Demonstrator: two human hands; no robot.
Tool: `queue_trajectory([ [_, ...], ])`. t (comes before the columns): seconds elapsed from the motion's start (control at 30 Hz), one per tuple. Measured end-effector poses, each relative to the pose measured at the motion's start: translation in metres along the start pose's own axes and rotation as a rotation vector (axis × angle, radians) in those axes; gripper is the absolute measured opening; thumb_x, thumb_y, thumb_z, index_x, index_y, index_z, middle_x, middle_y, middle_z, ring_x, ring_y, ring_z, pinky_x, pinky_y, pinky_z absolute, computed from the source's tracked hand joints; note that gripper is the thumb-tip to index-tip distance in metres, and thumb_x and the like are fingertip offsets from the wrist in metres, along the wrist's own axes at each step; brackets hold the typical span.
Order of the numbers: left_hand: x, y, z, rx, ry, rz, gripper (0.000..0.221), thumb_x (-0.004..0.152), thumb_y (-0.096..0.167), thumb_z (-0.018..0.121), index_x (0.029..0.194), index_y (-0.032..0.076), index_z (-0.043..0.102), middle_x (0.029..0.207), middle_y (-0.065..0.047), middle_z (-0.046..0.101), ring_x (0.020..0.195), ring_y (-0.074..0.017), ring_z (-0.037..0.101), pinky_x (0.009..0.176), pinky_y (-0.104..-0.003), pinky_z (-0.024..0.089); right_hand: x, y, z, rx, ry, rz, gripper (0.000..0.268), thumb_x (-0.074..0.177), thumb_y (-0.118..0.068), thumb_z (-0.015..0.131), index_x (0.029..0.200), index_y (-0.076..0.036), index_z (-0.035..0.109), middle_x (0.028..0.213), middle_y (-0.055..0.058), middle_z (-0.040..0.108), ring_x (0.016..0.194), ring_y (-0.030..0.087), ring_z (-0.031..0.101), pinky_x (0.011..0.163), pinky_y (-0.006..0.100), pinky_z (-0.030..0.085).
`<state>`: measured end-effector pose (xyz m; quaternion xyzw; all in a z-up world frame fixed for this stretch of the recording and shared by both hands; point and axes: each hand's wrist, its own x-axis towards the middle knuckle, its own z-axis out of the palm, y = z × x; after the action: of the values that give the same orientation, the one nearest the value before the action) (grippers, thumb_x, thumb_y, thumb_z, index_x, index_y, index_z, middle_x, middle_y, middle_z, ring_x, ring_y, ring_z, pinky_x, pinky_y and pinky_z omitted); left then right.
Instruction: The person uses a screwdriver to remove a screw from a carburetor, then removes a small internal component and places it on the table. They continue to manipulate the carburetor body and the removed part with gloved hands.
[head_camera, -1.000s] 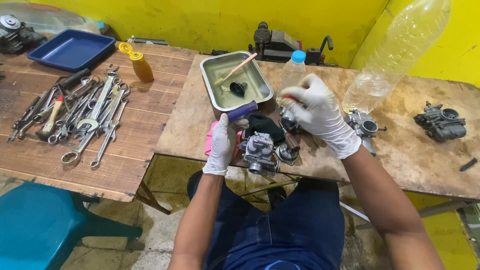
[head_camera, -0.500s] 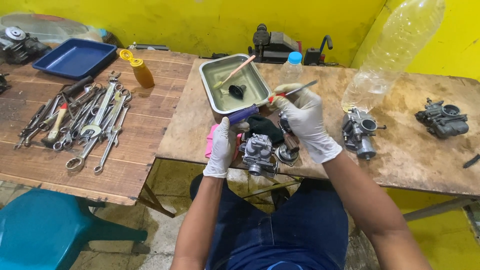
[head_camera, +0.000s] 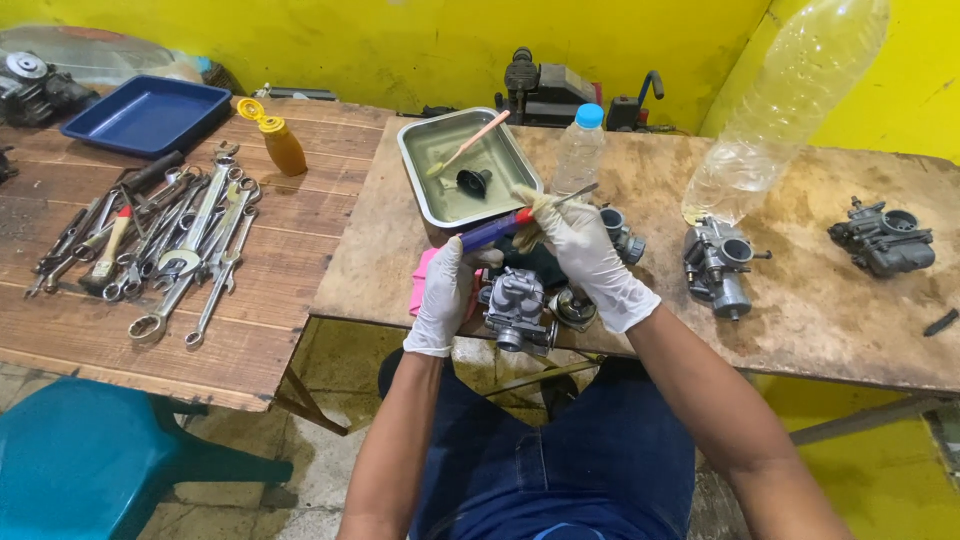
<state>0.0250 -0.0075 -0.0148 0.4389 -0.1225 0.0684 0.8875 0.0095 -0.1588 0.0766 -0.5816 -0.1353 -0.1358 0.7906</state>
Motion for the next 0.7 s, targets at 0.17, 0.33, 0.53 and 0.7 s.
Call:
queue_trajectory([
  [0.17,-0.013,0.051,0.035,0.172,0.001,0.025,0.041,0.106,0.032,0.047,0.101,-0.002,0.071,0.089,-0.021,0.074,0.080,-0.0242,0.070,0.087,-0.039,0.057,-0.001,0.008,-0.007,-0.144,-0.066,-0.071,0.023,0.104,-0.016,0.065,0.113,0.002,0.076,0.086,0.018,0.077,0.073,0.017,0.073,0.066,0.034,0.066],
  [0.33,-0.017,0.056,0.054,0.035,0.200,-0.060,0.029,0.101,0.025,0.057,0.099,0.000,0.068,0.072,-0.014,0.065,0.056,-0.0189,0.060,0.064,-0.029,0.053,-0.016,-0.017,0.005,-0.317,-0.106,-0.135,0.018,0.101,-0.017,0.070,0.111,-0.006,0.080,0.101,0.010,0.078,0.089,0.014,0.069,0.091,0.040,0.060],
  [0.53,0.006,-0.004,-0.016,0.144,-0.212,-0.056,0.091,0.094,0.078,0.029,0.147,0.009,0.054,0.127,-0.018,0.070,0.112,-0.0224,0.067,0.102,-0.033,0.046,-0.036,-0.061,-0.039,-0.328,-0.133,-0.227,0.027,0.107,-0.020,0.058,0.121,0.000,0.070,0.087,0.018,0.077,0.072,0.018,0.074,0.064,0.031,0.064],
  [0.7,0.006,-0.003,-0.015,0.131,-0.275,-0.061,0.089,0.094,0.077,0.033,0.147,0.009,0.053,0.130,-0.020,0.068,0.115,-0.0264,0.066,0.104,-0.038,0.046,-0.086,-0.085,-0.088,-0.867,0.050,-0.576,0.025,0.099,-0.005,0.071,0.123,0.004,0.076,0.106,0.017,0.075,0.090,0.026,0.073,0.080,0.040,0.061],
])
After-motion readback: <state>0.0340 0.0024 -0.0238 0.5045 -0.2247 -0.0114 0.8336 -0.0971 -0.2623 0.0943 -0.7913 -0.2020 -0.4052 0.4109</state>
